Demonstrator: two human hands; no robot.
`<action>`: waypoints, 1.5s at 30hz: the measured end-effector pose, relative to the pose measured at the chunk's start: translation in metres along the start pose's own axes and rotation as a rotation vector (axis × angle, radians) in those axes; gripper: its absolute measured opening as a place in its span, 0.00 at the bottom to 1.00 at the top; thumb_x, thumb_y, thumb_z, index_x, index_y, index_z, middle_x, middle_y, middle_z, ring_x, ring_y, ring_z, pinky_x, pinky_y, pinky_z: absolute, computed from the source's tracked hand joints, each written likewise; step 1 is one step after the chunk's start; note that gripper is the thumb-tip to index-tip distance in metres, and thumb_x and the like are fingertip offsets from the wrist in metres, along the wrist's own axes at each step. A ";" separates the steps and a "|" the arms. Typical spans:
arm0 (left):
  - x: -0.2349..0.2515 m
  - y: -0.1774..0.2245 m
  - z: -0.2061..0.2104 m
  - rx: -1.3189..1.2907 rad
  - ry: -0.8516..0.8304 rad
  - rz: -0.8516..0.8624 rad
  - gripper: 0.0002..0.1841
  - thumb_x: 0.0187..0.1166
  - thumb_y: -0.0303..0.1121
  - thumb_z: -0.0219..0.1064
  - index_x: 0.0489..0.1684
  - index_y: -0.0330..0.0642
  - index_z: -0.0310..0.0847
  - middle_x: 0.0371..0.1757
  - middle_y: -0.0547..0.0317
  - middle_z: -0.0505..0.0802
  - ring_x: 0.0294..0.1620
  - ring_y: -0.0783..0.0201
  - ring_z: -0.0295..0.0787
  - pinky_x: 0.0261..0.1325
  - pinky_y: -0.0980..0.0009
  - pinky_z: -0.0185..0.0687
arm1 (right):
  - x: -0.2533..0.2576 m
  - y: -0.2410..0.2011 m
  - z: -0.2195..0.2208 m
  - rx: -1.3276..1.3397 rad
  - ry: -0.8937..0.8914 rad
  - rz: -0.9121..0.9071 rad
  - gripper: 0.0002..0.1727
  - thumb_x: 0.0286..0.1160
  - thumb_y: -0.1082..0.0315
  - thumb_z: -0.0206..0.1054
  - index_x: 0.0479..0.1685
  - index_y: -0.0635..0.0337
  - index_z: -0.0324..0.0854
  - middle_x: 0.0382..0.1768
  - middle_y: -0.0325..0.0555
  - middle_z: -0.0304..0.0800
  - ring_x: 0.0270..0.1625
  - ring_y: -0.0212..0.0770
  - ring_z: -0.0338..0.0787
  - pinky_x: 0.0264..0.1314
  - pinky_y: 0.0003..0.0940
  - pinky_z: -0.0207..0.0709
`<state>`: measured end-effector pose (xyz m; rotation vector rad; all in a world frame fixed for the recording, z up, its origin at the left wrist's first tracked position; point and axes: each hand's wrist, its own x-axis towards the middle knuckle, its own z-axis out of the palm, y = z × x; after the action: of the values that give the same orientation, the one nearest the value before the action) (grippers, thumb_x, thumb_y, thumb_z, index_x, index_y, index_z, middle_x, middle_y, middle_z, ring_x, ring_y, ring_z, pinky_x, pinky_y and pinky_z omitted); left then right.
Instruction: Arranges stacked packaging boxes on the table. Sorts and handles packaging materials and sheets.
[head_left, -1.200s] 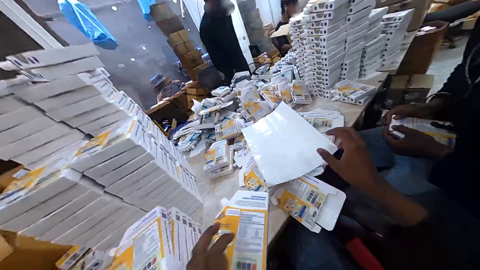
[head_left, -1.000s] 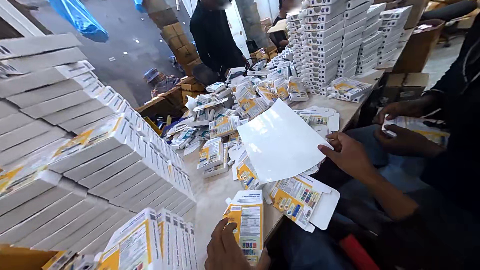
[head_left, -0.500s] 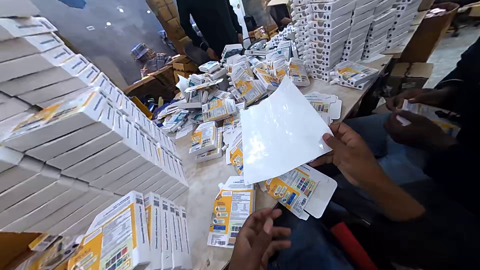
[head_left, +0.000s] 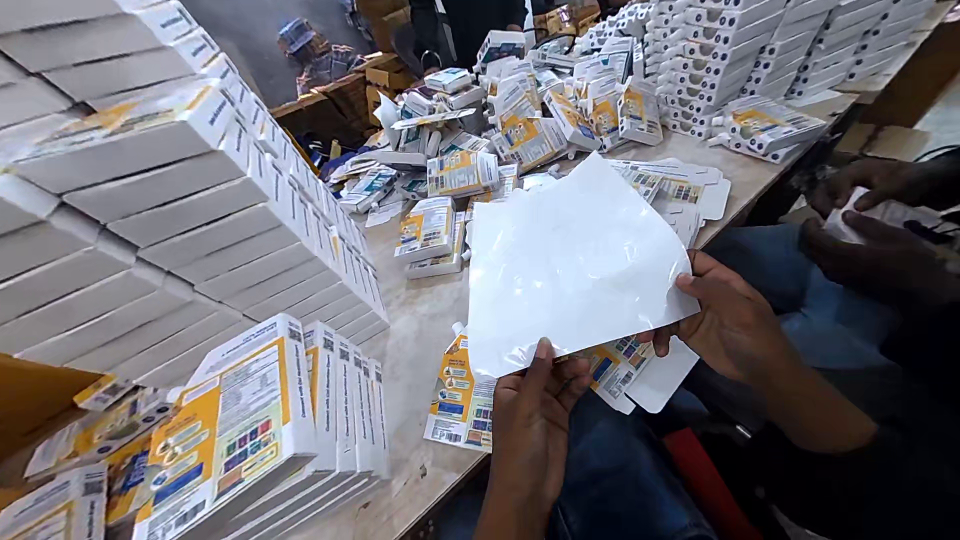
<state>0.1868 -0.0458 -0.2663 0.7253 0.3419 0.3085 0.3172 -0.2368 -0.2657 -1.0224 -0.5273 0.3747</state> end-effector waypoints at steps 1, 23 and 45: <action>0.000 0.000 0.000 0.028 -0.009 0.024 0.11 0.88 0.30 0.60 0.50 0.30 0.85 0.40 0.38 0.95 0.37 0.54 0.97 0.47 0.60 0.95 | 0.001 0.000 -0.001 -0.060 0.049 -0.002 0.13 0.93 0.66 0.42 0.55 0.54 0.72 0.40 0.51 0.91 0.26 0.40 0.93 0.24 0.33 0.89; -0.002 -0.037 -0.006 0.461 -0.015 0.348 0.07 0.76 0.12 0.62 0.41 0.28 0.85 0.32 0.49 0.96 0.30 0.61 0.96 0.41 0.68 0.96 | -0.019 0.028 0.036 -0.964 -0.146 -0.488 0.07 0.68 0.65 0.78 0.40 0.57 0.94 0.45 0.36 0.95 0.51 0.28 0.92 0.55 0.23 0.87; -0.005 -0.046 -0.009 1.030 0.085 0.586 0.08 0.75 0.20 0.65 0.27 0.34 0.87 0.19 0.63 0.92 0.15 0.72 0.88 0.20 0.78 0.87 | -0.021 0.030 0.037 -1.003 -0.194 -0.263 0.03 0.71 0.67 0.73 0.34 0.55 0.92 0.35 0.34 0.91 0.36 0.23 0.88 0.37 0.18 0.83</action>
<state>0.1861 -0.0749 -0.3035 1.8397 0.3554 0.7356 0.2773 -0.2079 -0.2818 -1.8579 -1.0607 -0.0610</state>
